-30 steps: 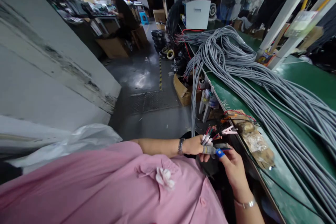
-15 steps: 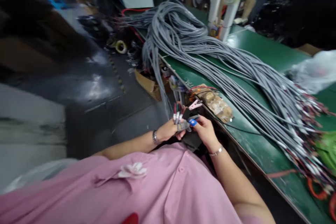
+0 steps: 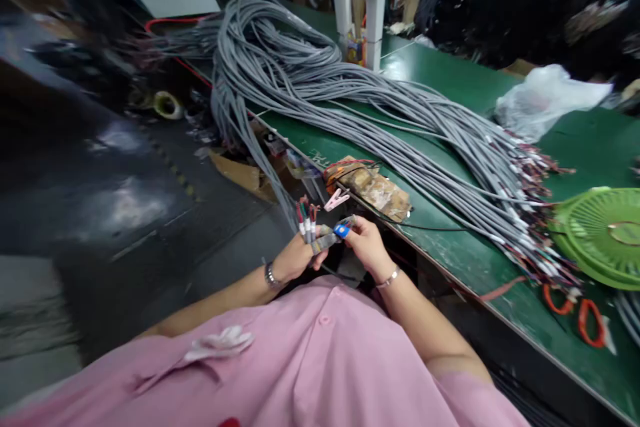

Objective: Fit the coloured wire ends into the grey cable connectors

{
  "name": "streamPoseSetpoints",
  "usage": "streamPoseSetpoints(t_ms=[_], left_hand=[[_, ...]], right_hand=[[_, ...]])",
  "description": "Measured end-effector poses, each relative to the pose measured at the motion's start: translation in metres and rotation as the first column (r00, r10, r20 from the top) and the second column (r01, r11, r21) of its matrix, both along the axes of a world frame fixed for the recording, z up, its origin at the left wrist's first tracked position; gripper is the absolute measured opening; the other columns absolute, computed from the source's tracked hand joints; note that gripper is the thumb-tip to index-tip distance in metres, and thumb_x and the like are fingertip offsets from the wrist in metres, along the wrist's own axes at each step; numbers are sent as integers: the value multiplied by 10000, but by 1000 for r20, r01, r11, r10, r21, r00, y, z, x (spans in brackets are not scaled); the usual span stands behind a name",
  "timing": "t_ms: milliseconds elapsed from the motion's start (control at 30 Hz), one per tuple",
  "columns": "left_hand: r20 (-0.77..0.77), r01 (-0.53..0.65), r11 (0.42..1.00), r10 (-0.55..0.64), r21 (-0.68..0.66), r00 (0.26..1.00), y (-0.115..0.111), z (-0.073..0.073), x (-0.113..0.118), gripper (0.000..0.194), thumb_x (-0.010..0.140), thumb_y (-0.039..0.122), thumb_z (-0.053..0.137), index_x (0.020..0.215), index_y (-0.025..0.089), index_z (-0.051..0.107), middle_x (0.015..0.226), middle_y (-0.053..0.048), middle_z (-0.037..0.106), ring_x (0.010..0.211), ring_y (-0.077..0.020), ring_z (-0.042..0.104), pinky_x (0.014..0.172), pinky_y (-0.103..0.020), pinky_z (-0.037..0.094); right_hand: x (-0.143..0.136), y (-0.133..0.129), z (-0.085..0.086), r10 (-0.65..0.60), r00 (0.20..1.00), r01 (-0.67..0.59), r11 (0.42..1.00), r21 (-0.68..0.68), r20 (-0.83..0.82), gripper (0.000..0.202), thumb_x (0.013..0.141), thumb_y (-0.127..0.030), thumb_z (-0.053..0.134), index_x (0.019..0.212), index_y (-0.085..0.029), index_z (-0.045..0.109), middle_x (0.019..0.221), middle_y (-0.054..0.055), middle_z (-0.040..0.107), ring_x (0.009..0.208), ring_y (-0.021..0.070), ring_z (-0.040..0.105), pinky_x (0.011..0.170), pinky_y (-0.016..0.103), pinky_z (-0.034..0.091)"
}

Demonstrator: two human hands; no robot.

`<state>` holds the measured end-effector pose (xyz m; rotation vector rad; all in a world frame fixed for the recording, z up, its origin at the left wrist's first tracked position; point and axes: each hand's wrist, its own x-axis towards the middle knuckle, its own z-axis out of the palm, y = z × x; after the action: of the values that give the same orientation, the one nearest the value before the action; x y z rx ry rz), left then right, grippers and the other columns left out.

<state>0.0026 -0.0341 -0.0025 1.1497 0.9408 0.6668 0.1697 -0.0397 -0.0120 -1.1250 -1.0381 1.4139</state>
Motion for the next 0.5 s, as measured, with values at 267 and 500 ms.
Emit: streamPoseSetpoints(t_ms=[267, 500], left_hand=[[-30, 12, 1000, -12, 20, 999, 6, -3, -6, 356, 779, 461, 631, 659, 130, 579, 533, -30, 617, 404, -100, 547, 375, -183, 362], [28, -104, 994, 104, -19, 994, 8, -4, -10, 337, 781, 475, 627, 720, 149, 569, 470, 19, 574, 346, -86, 495, 358, -181, 355]], right_hand=[[-5, 20, 11, 195, 973, -197, 980, 10, 124, 272, 711, -416, 742, 728, -162, 643, 623, -24, 571, 555, 95, 446, 551, 252, 368], [-14, 20, 8, 84, 996, -84, 996, -9, 27, 235, 717, -392, 741, 797, -188, 656, 673, -18, 585, 566, 99, 455, 529, 236, 371]])
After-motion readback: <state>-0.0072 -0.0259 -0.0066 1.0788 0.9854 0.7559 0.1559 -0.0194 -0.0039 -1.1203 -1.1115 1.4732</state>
